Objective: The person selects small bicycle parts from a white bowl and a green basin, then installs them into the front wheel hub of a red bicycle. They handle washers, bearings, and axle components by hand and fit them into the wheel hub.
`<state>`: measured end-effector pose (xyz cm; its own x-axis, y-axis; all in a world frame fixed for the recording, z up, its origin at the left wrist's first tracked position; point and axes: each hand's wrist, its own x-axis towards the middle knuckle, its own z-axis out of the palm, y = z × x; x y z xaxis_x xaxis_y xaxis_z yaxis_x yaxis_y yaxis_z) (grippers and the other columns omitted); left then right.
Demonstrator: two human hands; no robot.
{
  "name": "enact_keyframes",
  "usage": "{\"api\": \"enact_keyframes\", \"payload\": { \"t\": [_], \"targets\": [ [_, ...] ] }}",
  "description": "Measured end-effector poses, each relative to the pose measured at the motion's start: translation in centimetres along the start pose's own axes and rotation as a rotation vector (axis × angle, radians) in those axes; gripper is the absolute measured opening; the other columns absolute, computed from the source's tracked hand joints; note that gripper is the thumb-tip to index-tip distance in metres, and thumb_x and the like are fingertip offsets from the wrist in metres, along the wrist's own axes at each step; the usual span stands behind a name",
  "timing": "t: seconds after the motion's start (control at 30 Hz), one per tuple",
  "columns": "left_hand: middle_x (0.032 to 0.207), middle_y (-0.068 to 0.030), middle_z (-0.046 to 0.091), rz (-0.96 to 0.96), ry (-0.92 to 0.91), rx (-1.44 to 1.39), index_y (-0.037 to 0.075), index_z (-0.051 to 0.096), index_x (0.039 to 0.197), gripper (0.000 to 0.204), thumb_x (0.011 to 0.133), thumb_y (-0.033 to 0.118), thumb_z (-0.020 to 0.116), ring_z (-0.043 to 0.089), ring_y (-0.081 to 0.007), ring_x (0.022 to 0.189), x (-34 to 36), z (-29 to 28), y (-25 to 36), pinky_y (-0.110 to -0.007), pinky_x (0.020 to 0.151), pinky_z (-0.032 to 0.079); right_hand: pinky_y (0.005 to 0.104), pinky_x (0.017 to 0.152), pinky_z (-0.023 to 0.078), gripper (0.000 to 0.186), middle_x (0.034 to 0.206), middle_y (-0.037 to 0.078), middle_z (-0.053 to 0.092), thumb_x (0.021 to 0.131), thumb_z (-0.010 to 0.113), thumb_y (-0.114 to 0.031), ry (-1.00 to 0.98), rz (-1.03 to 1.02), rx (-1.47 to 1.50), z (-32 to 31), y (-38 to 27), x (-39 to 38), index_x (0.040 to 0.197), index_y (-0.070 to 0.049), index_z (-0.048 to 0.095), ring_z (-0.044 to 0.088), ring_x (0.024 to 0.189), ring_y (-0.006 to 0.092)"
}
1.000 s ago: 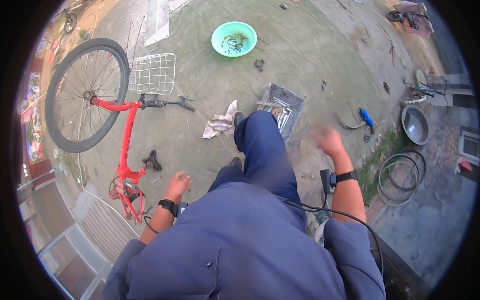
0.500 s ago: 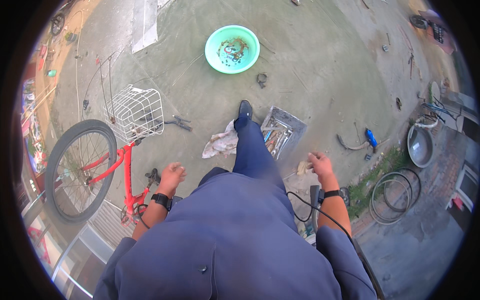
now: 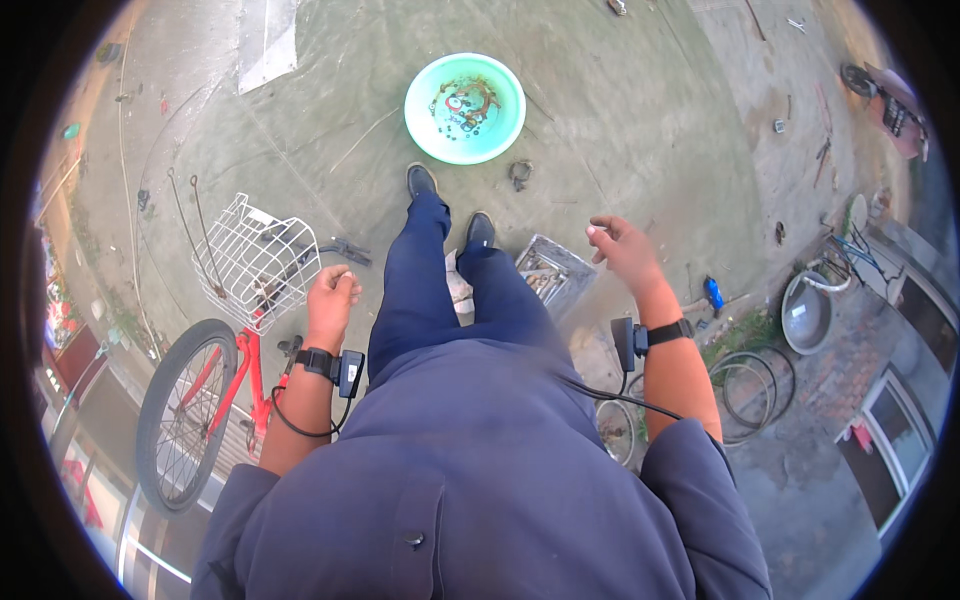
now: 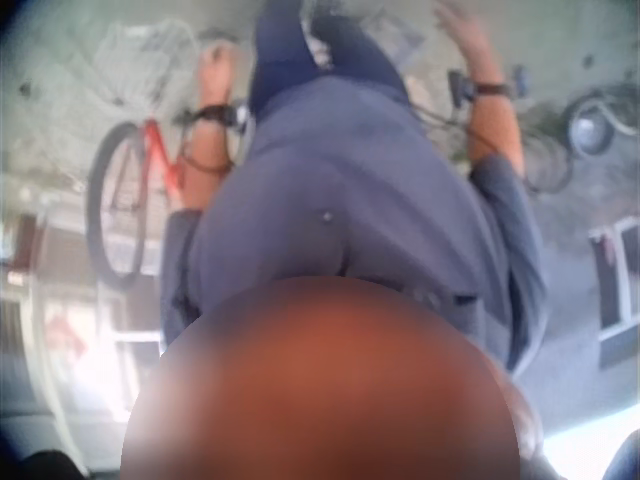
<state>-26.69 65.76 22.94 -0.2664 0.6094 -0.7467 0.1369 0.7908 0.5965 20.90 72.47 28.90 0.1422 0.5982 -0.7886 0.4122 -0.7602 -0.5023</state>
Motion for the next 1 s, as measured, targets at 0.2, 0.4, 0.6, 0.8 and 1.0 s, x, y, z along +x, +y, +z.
{"api": "enact_keyframes", "payload": {
  "t": [0.2,0.4,0.6,0.8,1.0],
  "targets": [
    [0.098,-0.008,0.068,0.016,-0.083,0.084,-0.002,0.06,0.117,0.026,0.097,0.014,0.059,0.068,-0.014,0.081,9.2,2.4,2.3,-0.026,0.068,0.053,0.0217,0.06,0.044,0.042,0.086,0.003,0.066,0.094,0.069,-0.029,0.0,-0.063,0.053,2.8,-5.6,5.8,0.123,0.001,0.064,0.062,0.07,0.0077],
    [0.095,-0.0084,0.07,-0.017,-0.1,0.114,-0.001,0.063,0.113,0.024,0.096,0.016,0.061,0.067,-0.0139,0.08,17.1,8.3,4.5,-0.029,0.07,0.053,0.0217,0.062,0.044,0.039,0.083,-0.001,0.063,0.094,0.07,-0.026,-0.079,-0.065,0.114,3.9,-9.1,13.7,0.122,0.001,0.063,0.058,0.068,0.0064],
    [0.093,-0.0099,0.071,0.027,0.001,0.162,-0.001,0.065,0.11,0.024,0.095,0.017,0.062,0.067,-0.0157,0.078,27.2,18.1,5.0,-0.031,0.074,0.053,0.0224,0.066,0.047,0.038,0.085,0.0,0.061,0.095,0.069,-0.023,-0.246,-0.018,0.125,4.5,-5.8,25.1,0.123,0.002,0.061,0.058,0.071,0.0067],
    [0.095,-0.0132,0.073,-0.026,0.077,0.292,0.0,0.066,0.107,0.026,0.093,0.021,0.065,0.07,-0.0237,0.086,37.6,27.4,1.4,-0.035,0.079,0.053,0.0238,0.071,0.049,0.034,0.09,0.001,0.065,0.094,0.069,-0.013,-0.277,0.078,0.221,2.8,-0.9,32.6,0.124,0.002,0.062,0.058,0.077,0.007],
    [0.094,-0.0127,0.072,0.112,0.071,0.469,0.004,0.068,0.105,0.024,0.092,0.024,0.067,0.069,-0.0295,0.087,46.2,34.9,-1.4,-0.039,0.078,0.053,0.021,0.059,0.042,0.042,0.09,0.004,0.065,0.097,0.067,-0.028,-0.237,0.001,0.342,0.2,0.3,37.1,0.126,0.0,0.06,0.061,0.071,0.0094]
  ]
}}
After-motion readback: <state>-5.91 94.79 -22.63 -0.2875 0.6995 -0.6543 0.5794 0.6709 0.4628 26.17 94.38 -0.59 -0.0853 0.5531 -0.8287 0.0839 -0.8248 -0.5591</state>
